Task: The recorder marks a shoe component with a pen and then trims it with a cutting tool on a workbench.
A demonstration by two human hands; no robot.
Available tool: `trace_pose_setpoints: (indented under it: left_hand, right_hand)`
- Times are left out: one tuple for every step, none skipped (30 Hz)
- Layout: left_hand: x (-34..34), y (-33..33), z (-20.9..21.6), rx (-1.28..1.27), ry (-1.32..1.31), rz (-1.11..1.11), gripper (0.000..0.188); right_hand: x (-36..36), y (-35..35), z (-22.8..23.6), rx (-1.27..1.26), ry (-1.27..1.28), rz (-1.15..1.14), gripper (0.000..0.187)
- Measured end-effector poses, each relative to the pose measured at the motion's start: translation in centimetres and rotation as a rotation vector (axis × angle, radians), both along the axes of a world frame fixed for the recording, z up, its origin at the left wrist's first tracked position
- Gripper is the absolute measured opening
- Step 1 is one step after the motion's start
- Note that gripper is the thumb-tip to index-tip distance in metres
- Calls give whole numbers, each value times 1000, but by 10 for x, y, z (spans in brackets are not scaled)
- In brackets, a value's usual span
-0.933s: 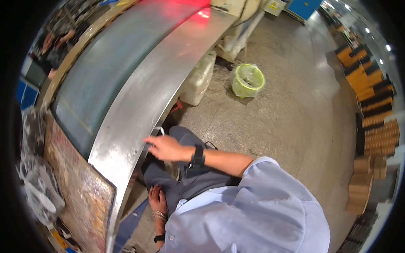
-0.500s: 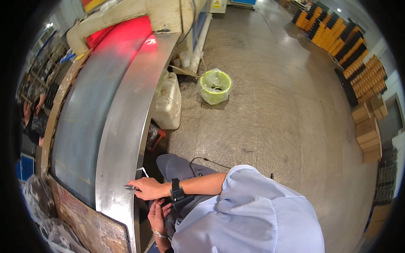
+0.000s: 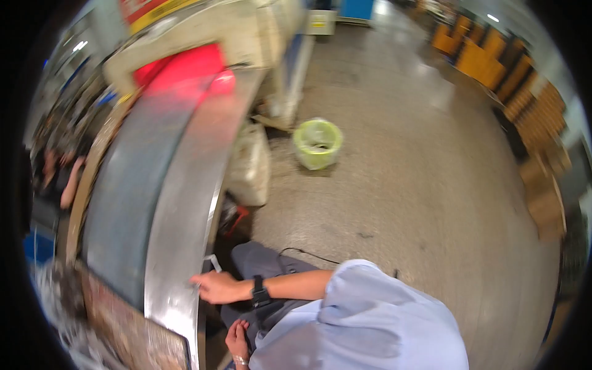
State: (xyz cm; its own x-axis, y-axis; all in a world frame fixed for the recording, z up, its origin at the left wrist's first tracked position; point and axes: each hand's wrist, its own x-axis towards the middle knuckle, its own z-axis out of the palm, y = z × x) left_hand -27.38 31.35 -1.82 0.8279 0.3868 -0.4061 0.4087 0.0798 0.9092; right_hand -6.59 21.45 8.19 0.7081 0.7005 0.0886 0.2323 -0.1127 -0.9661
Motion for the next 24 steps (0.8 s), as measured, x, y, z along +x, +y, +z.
trace_pose_setpoints:
  left_hand:
    - [-2,-4,7,21,8,39,30]
    - [1,-12,14,-47,3,90,30]
    - [5,-14,22,49,31,-2,29]
    - [-2,-14,6,-13,-16,41,28]
    - [2,-18,5,-37,-1,39,27]
    - [5,-24,11,17,-40,11,28]
    - [12,-24,19,71,68,-38,28]
    - [9,-27,12,7,27,-14,28]
    - [7,-30,4,-27,0,6,27]
    - [2,-33,-6,44,13,-25,27]
    - [-2,-37,-13,25,-7,0,27]
    - [-3,-41,-16,4,-25,8,27]
    - [-5,-44,-19,14,-39,3,27]
    - [-8,-44,-16,-32,-43,24,26]
    - [-10,-43,-15,-82,-43,41,26]
    - [-11,-43,-13,-83,-43,24,26]
    - [-12,-42,-13,-148,-63,107,26]
    - [-14,-43,-12,-218,-77,195,26]
    - [-13,-40,-13,-151,-51,203,26]
    - [-11,-39,-7,-94,-18,225,27]
    - [-9,-35,-1,-97,-36,262,25]
    - [-10,-33,-6,-66,-82,308,22]
    - [-7,-30,-1,-138,-122,354,20]
    - [-3,-26,-6,-75,-116,366,20]
  right_hand:
    - [1,-5,5,-79,-27,-1,36]
    - [-1,-7,-4,36,-62,-48,35]
    - [2,-17,8,-32,48,-4,35]
    - [2,-17,12,-74,84,22,36]
    - [1,-20,6,-73,71,-44,36]
    - [0,-20,-11,8,21,-89,37]
    - [2,-21,-2,-46,104,-52,36]
    - [3,-21,-9,-12,98,-28,36]
    - [4,-19,-14,3,140,-1,35]
    - [3,-17,-8,-32,101,37,34]
    - [2,-15,-4,-44,117,68,34]
    - [1,-14,-2,-58,135,83,34]
    - [1,-13,-5,-69,132,107,35]
    - [0,-10,-9,-80,132,122,35]
    - [-3,-9,-12,-87,133,139,37]
    - [-7,-10,-13,-90,148,171,37]
    - [-8,-7,-16,-93,134,191,37]
    - [-10,-6,-17,-101,125,215,38]
    - [-10,-5,-19,-99,123,228,37]
    - [-12,-3,-15,-108,129,255,37]
    - [-12,-1,-10,-133,112,261,36]
    - [-14,3,-16,-135,110,252,35]
    - [-13,4,-11,-169,77,256,34]
    - [-10,4,-20,-176,63,233,33]
